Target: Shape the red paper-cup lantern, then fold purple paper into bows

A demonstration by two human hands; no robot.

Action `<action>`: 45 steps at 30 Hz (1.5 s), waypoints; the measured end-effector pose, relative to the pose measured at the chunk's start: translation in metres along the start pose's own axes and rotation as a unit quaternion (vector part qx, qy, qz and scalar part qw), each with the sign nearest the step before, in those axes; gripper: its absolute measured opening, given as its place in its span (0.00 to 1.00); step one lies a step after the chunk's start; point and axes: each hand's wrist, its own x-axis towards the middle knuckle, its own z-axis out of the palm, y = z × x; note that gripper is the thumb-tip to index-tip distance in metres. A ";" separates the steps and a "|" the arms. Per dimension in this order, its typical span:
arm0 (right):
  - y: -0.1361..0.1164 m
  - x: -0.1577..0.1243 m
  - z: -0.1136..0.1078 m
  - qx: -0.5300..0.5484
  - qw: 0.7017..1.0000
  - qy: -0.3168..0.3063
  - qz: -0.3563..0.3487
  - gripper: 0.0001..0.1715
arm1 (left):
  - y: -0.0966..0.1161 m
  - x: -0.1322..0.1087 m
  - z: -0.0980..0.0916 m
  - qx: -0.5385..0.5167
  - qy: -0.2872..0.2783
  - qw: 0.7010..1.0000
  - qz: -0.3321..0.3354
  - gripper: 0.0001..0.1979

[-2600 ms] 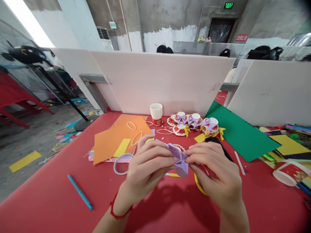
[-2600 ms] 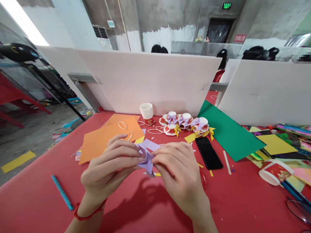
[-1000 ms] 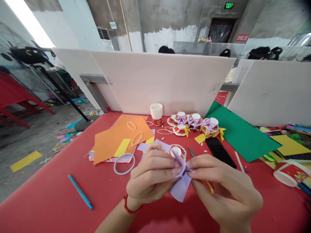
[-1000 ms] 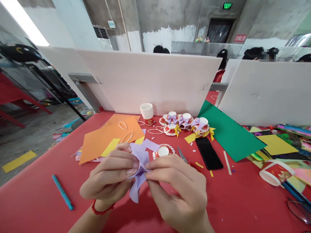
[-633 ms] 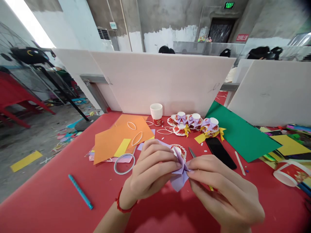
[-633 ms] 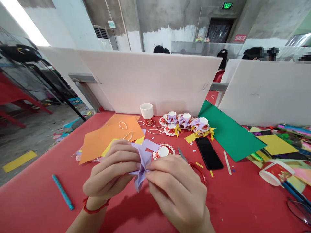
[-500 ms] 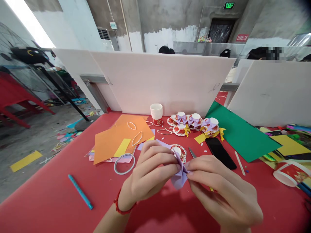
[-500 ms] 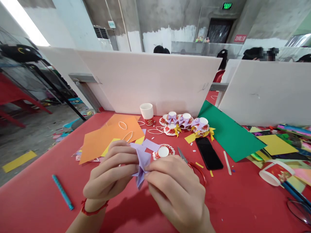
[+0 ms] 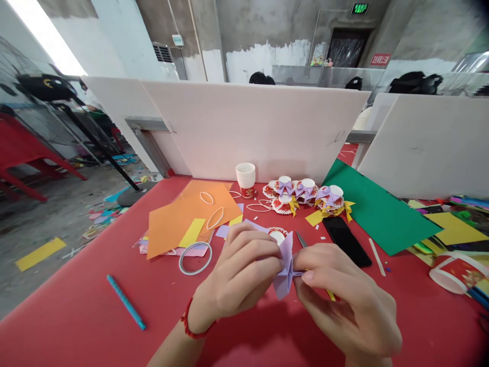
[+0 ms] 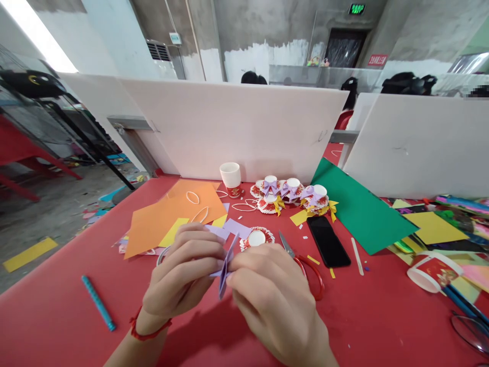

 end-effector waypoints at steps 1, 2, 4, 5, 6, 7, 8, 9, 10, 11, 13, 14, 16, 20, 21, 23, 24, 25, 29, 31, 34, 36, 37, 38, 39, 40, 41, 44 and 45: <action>0.000 0.001 0.000 -0.003 1.000 -0.006 0.003 0.21 | 0.000 -0.001 0.000 -0.002 -0.007 1.000 -0.004 0.09; -0.001 0.001 0.000 -0.007 1.000 -0.009 0.006 0.21 | 0.000 -0.001 0.001 -0.005 -0.014 1.000 -0.010 0.09; -0.001 0.001 0.000 -0.011 1.000 -0.001 0.011 0.21 | 0.000 -0.002 0.001 -0.007 -0.024 0.999 -0.023 0.10; -0.001 0.001 0.000 -0.015 1.000 0.005 0.016 0.21 | 0.000 -0.003 0.001 -0.005 -0.028 0.999 -0.030 0.10; -0.001 0.000 0.001 -0.019 1.000 0.015 0.019 0.21 | 0.000 -0.003 0.001 -0.002 -0.027 0.999 -0.035 0.10; 0.000 0.000 0.001 -0.025 0.999 0.024 0.023 0.21 | 0.000 -0.003 0.001 0.003 -0.025 0.999 -0.040 0.09; 0.000 -0.001 0.002 -0.034 0.999 0.031 0.027 0.21 | 0.000 -0.003 0.001 0.006 -0.023 0.999 -0.042 0.09; 0.000 -0.001 0.002 -0.045 0.998 0.037 0.028 0.21 | 0.000 -0.003 0.000 0.005 -0.020 0.999 -0.042 0.08; 0.000 -0.001 0.002 -0.055 0.997 0.040 0.028 0.20 | 0.000 -0.003 0.000 0.000 -0.019 0.999 -0.040 0.07; 0.000 -0.001 0.003 -0.065 0.997 0.040 0.027 0.19 | 0.000 -0.002 -0.001 -0.010 -0.021 0.999 -0.039 0.07; 0.000 0.000 0.004 -0.077 0.996 0.032 0.027 0.17 | -0.002 -0.003 -0.001 -0.039 -0.026 0.998 -0.043 0.06; 0.001 0.000 0.004 -0.079 0.996 0.027 0.026 0.16 | -0.004 -0.003 -0.001 -0.058 -0.028 0.997 -0.045 0.05; 0.002 0.001 0.005 -0.079 0.996 0.018 0.035 0.16 | -0.006 -0.005 0.001 -0.100 -0.026 0.993 -0.055 0.06; 0.007 0.004 0.006 -0.077 0.992 -0.011 0.101 0.14 | -0.007 -0.008 0.006 -0.209 0.033 0.970 -0.119 0.05; 0.009 0.005 0.005 -0.073 0.990 -0.022 0.119 0.13 | -0.006 -0.008 0.007 -0.228 0.045 0.962 -0.141 0.05; 0.012 0.005 0.005 -0.055 0.987 -0.030 0.147 0.09 | -0.003 -0.008 0.009 -0.246 0.049 0.951 -0.180 0.05; 0.014 0.005 0.005 -0.040 0.986 -0.022 0.160 0.05 | -0.002 -0.007 0.009 -0.247 0.045 0.949 -0.191 0.05; 0.015 0.005 0.006 -0.021 0.985 -0.010 0.171 0.04 | -0.001 -0.007 0.009 -0.243 0.043 0.949 -0.198 0.06; 0.015 0.004 0.007 0.035 0.980 0.018 0.196 0.07 | 0.000 -0.005 0.008 -0.190 0.034 0.962 -0.191 0.03; 0.014 0.005 0.007 0.052 0.978 0.016 0.201 0.07 | 0.000 -0.005 0.007 -0.162 0.026 0.970 -0.179 0.03; 0.012 0.006 0.006 0.086 0.971 -0.002 0.222 0.07 | 0.001 -0.005 0.005 -0.132 0.012 0.978 -0.161 0.05; 0.010 0.007 0.007 0.102 0.967 -0.014 0.231 0.07 | 0.003 -0.006 0.006 -0.133 0.011 0.978 -0.161 0.07; 0.010 0.008 0.007 0.106 0.967 -0.015 0.233 0.07 | 0.005 -0.007 0.007 -0.138 0.011 0.976 -0.166 0.07; 0.010 0.008 0.008 0.107 0.966 -0.010 0.234 0.08 | 0.006 -0.007 0.010 -0.146 0.012 0.973 -0.178 0.08; 0.010 0.007 0.010 0.108 0.966 -0.001 0.236 0.08 | 0.007 -0.008 0.012 -0.156 0.015 0.968 -0.198 0.08; 0.010 0.007 0.011 0.109 0.964 0.012 0.241 0.09 | 0.007 -0.008 0.015 -0.167 0.020 0.960 -0.224 0.09; 0.010 0.006 0.012 0.110 0.963 0.028 0.246 0.10 | 0.008 -0.008 0.018 -0.177 0.027 0.951 -0.252 0.08; 0.010 0.004 0.013 0.109 0.953 0.086 0.268 0.11 | 0.006 -0.007 0.023 -0.205 0.032 0.922 -0.328 0.05; 0.011 0.004 0.013 0.106 0.950 0.100 0.277 0.11 | 0.004 -0.007 0.024 -0.218 0.020 0.912 -0.347 0.05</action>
